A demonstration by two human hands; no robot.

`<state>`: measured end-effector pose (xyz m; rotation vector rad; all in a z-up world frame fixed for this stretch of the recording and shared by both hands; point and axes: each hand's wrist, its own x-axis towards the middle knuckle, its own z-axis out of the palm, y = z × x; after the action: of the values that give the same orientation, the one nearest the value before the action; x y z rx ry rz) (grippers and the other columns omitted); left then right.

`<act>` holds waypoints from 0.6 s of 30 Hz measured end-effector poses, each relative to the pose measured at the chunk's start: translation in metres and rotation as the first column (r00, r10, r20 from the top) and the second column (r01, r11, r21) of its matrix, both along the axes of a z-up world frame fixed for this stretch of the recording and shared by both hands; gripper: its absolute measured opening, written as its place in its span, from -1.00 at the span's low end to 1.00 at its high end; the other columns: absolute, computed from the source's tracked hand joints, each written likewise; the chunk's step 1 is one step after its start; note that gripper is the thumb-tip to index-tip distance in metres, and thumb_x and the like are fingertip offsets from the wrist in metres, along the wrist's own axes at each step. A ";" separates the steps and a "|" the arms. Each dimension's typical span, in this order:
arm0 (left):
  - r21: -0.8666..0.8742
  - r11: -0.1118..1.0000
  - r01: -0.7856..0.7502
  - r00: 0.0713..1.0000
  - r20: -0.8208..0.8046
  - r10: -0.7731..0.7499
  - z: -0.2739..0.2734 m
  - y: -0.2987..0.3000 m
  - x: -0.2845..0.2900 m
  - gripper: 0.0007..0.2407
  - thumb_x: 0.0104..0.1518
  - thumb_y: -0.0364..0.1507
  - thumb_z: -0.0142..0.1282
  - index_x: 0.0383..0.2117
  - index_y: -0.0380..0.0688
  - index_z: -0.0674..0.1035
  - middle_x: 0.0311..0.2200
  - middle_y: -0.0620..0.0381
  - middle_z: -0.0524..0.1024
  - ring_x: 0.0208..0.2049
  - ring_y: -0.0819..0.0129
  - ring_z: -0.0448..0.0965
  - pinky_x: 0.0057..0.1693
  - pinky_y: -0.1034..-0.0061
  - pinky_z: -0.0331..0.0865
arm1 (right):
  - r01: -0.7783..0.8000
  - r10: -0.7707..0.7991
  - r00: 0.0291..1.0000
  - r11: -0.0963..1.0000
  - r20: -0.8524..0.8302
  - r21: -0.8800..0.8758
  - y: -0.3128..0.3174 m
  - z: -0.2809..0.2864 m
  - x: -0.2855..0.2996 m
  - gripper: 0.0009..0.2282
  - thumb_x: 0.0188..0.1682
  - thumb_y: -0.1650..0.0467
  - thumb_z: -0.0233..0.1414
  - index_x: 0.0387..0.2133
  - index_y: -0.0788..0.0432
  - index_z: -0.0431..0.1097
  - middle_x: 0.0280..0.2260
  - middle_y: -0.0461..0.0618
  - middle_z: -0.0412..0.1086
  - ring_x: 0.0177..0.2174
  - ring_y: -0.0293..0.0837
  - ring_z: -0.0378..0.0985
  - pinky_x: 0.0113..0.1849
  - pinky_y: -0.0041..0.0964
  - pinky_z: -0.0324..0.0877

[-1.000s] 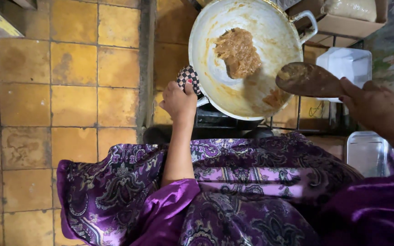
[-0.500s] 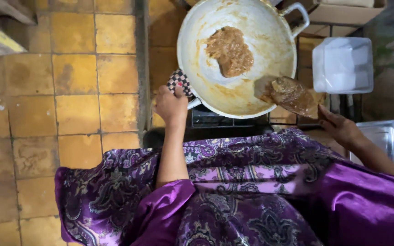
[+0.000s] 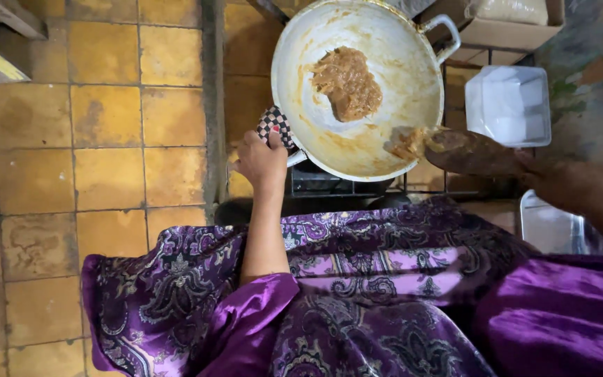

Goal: Stirring a thick brown paste in a large wok over a floor-level stove using a wooden spatula

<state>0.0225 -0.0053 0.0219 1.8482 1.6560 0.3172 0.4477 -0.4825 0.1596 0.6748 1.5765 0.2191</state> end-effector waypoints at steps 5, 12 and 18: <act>0.002 0.998 0.063 0.996 0.065 -0.063 0.001 0.003 -0.004 -0.68 0.20 -0.16 -0.05 -0.26 -0.22 0.48 -0.17 -0.10 0.54 -0.06 -0.13 0.49 -0.09 -0.11 0.22 | 0.440 -0.361 0.888 0.478 -0.286 0.760 0.098 0.103 -0.093 -0.49 0.18 0.11 -0.04 0.44 -0.55 0.13 -0.46 -0.13 0.44 -0.52 -0.09 0.56 -0.49 -0.24 0.31; 0.001 0.998 0.070 0.994 0.088 -0.070 0.009 0.005 -0.005 -0.68 0.13 -0.17 -0.04 -0.25 -0.18 0.49 -0.14 -0.11 0.58 -0.04 -0.15 0.51 -0.09 -0.21 0.25 | 0.826 -0.768 0.488 0.253 -0.414 0.505 0.217 0.094 -0.116 -0.43 0.03 0.29 -0.15 0.40 -0.21 0.06 -0.04 0.17 0.52 -0.19 0.23 0.71 -0.37 0.11 0.59; 0.049 0.999 0.011 0.996 0.089 -0.015 0.007 -0.003 -0.002 -0.76 0.09 -0.27 0.08 -0.30 -0.20 0.50 -0.17 -0.09 0.57 -0.02 -0.14 0.49 -0.06 -0.15 0.25 | 0.456 -0.157 0.879 0.554 -0.451 0.696 0.173 0.065 -0.096 -0.48 -0.17 0.34 0.05 0.17 -0.15 0.36 -0.49 -0.07 0.47 -0.56 -0.06 0.55 -0.59 -0.19 0.31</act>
<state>0.0208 -0.0080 0.0285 1.8519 1.5878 0.4311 0.3522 -0.3091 0.2246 1.7793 1.6120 0.5783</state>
